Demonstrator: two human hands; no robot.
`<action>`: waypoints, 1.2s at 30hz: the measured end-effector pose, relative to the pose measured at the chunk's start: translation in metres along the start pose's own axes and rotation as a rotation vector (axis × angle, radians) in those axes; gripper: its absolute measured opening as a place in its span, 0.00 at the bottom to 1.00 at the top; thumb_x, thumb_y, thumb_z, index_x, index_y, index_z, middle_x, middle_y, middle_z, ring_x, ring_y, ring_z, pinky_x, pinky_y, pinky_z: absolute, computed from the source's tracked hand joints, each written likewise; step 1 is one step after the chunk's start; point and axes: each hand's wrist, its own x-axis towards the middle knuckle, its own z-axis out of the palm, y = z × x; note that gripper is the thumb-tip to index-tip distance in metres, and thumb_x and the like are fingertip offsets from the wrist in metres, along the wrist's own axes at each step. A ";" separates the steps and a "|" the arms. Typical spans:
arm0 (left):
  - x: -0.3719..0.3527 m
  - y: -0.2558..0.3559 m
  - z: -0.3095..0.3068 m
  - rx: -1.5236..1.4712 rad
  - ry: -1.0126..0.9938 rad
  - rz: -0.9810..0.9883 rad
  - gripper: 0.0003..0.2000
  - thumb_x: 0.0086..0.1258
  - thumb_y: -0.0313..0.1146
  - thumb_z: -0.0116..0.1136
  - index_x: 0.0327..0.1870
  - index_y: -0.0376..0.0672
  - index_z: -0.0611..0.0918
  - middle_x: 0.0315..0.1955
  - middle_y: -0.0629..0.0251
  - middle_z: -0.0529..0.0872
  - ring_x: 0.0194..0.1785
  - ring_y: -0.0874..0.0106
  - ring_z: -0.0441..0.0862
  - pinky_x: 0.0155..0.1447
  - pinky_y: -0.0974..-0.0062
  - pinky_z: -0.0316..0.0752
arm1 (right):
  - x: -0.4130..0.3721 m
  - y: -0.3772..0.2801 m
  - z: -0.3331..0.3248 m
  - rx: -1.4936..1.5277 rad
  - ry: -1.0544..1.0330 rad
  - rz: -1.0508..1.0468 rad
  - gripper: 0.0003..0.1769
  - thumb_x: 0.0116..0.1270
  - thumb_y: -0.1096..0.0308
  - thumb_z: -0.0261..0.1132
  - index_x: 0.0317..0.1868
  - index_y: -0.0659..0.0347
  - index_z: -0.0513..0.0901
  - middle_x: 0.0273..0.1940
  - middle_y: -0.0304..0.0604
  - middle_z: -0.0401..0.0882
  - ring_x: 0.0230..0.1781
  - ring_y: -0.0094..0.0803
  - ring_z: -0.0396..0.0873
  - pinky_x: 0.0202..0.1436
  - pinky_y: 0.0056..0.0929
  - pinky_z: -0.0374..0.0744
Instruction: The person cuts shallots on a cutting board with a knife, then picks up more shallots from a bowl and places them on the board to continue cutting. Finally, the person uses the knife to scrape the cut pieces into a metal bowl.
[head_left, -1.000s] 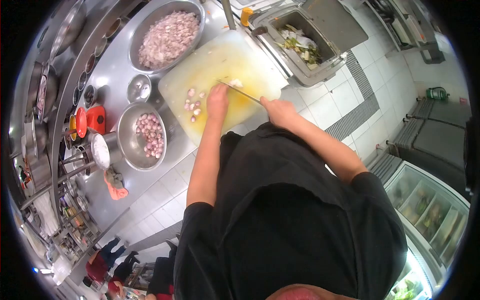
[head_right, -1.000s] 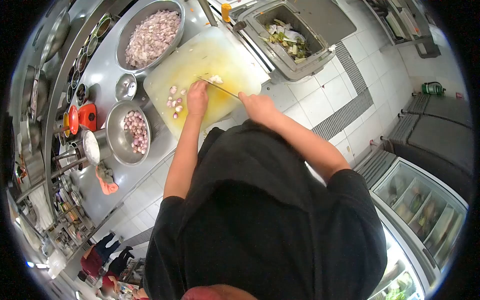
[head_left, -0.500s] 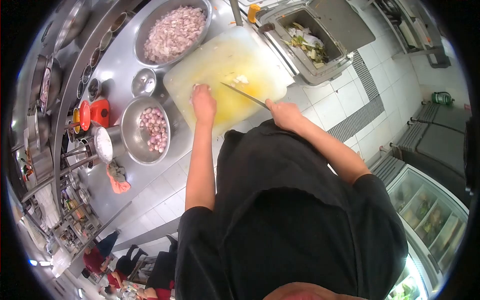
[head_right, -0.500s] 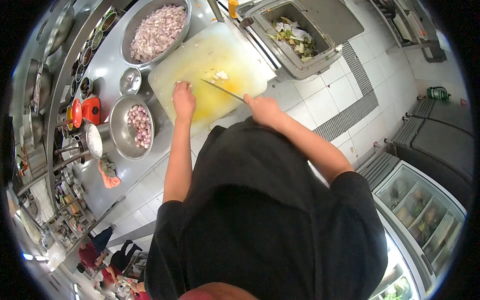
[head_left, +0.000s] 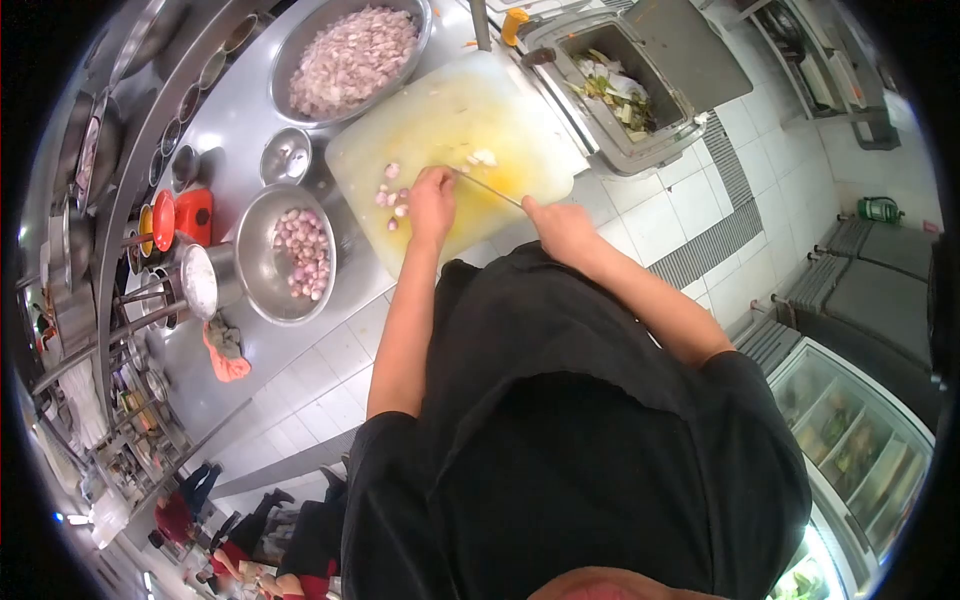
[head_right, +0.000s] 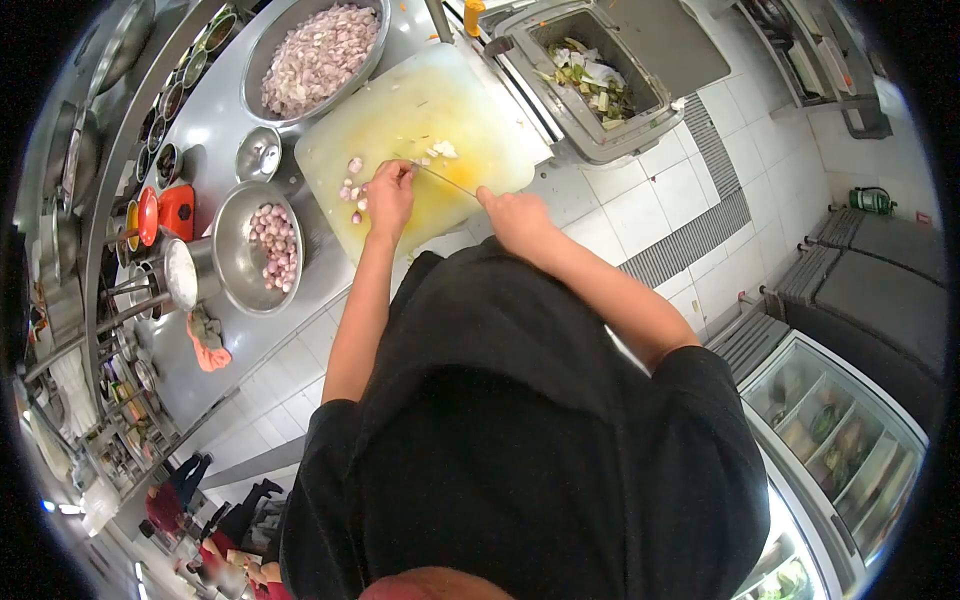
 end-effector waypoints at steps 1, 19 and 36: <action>-0.003 -0.002 -0.002 0.003 -0.005 -0.006 0.02 0.68 0.21 0.64 0.39 0.36 0.83 0.39 0.50 0.86 0.43 0.49 0.84 0.48 0.58 0.78 | -0.005 -0.005 -0.005 -0.013 -0.012 -0.002 0.18 0.67 0.74 0.61 0.58 0.59 0.72 0.33 0.49 0.88 0.35 0.52 0.90 0.37 0.50 0.85; 0.009 0.007 0.008 0.008 -0.013 0.080 0.03 0.69 0.20 0.61 0.40 0.35 0.85 0.40 0.49 0.86 0.46 0.47 0.84 0.52 0.55 0.79 | -0.001 0.008 0.010 0.054 0.128 -0.011 0.17 0.65 0.76 0.62 0.54 0.59 0.73 0.31 0.50 0.87 0.33 0.52 0.89 0.34 0.50 0.84; 0.007 -0.001 0.008 0.071 0.038 0.219 0.06 0.68 0.20 0.63 0.44 0.38 0.85 0.45 0.53 0.88 0.51 0.51 0.85 0.55 0.59 0.81 | 0.006 0.017 0.021 0.084 -0.036 0.116 0.19 0.67 0.77 0.59 0.58 0.61 0.72 0.37 0.56 0.89 0.40 0.57 0.89 0.40 0.53 0.85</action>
